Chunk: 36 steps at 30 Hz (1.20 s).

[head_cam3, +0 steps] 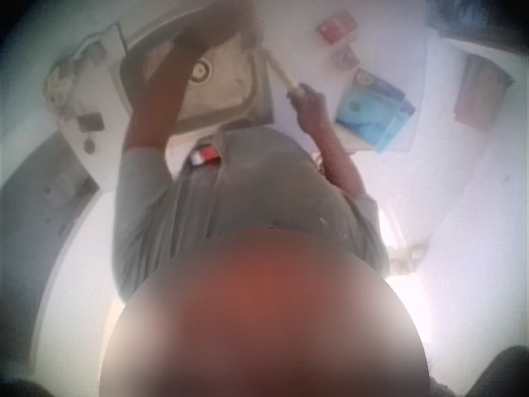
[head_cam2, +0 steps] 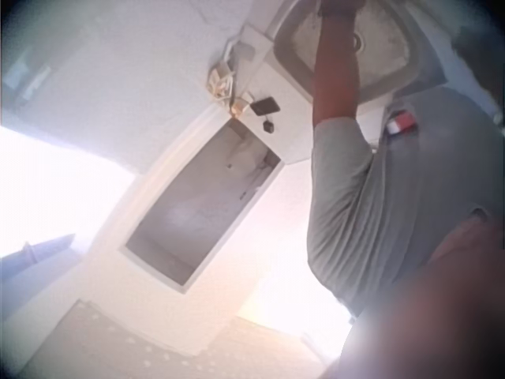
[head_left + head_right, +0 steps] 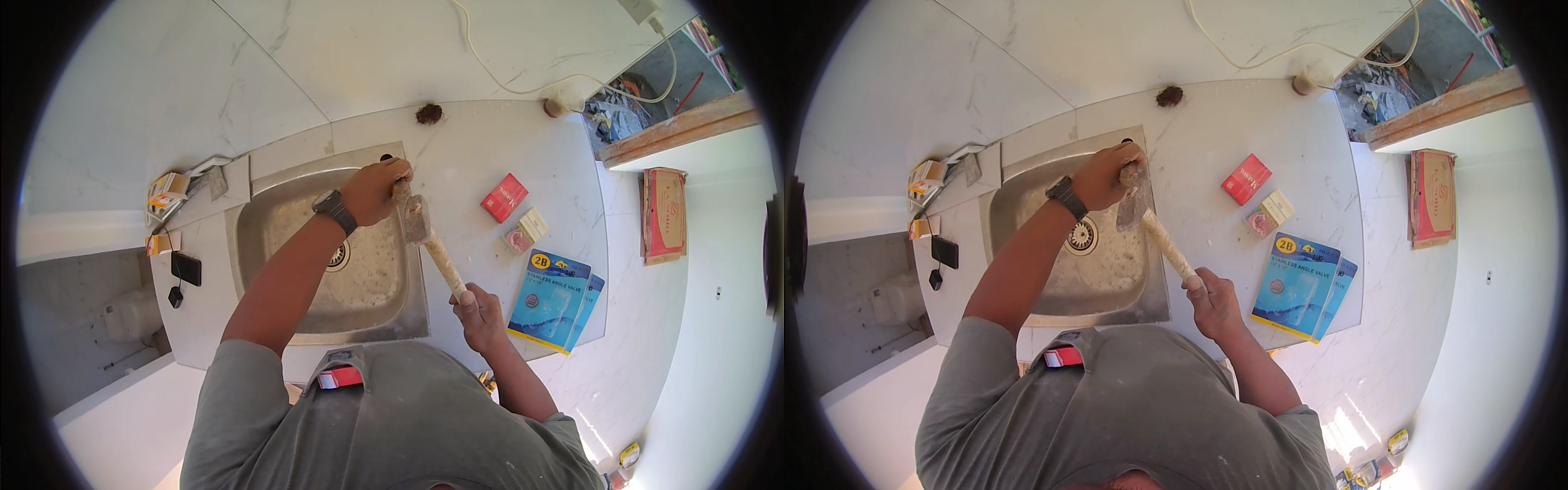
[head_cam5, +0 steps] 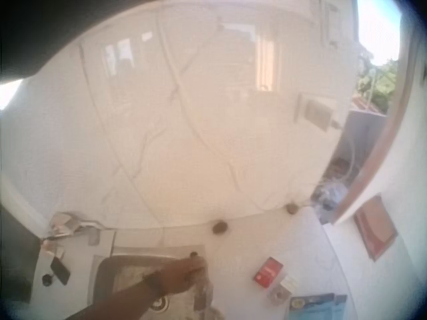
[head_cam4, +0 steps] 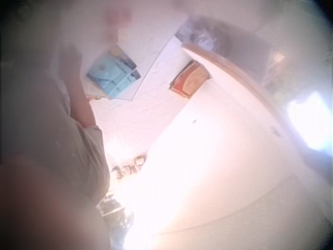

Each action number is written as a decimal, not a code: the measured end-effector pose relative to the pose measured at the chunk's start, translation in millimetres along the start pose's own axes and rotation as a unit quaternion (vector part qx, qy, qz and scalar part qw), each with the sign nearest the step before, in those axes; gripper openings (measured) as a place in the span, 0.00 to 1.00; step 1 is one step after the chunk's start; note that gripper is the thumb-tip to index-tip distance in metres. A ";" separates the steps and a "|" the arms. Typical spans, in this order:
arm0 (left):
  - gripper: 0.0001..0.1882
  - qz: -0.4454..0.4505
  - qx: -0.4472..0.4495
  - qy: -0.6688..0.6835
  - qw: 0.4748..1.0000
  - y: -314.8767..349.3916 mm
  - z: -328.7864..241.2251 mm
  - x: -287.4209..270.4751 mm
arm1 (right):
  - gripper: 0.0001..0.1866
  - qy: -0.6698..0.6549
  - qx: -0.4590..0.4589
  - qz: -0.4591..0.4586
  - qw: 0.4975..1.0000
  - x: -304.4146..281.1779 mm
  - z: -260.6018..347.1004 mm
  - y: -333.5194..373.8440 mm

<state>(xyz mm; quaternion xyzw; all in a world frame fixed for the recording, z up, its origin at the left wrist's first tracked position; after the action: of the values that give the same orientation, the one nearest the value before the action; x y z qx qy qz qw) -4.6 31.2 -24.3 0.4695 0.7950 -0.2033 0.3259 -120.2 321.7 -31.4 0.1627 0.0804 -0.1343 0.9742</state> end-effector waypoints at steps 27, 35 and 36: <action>0.11 -0.022 0.000 0.017 1.000 -4.3 12.0 2.0 | 0.37 -0.030 -0.022 -0.016 0.999 11.0 8.5 -19.6; 0.07 0.014 -0.031 0.008 0.999 -8.4 21.4 -0.2 | 0.33 0.059 0.022 0.004 0.998 12.3 18.3 -25.5; 0.07 0.019 -0.033 -0.002 0.999 -8.2 22.0 1.5 | 0.34 0.052 0.054 -0.003 0.997 11.2 20.2 -24.1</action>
<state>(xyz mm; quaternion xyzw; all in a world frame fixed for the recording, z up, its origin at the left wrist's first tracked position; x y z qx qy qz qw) -5.1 14.4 -40.7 0.4733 0.7915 -0.1713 0.3465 -114.3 290.2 -21.9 0.2219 0.1243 -0.1328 0.9580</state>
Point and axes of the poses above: each hand's wrist, its own y-axis away from the middle knuckle, its own x-axis out of the palm, z = x × y, the point moved 4 cm from there along -y, towards the middle knuckle
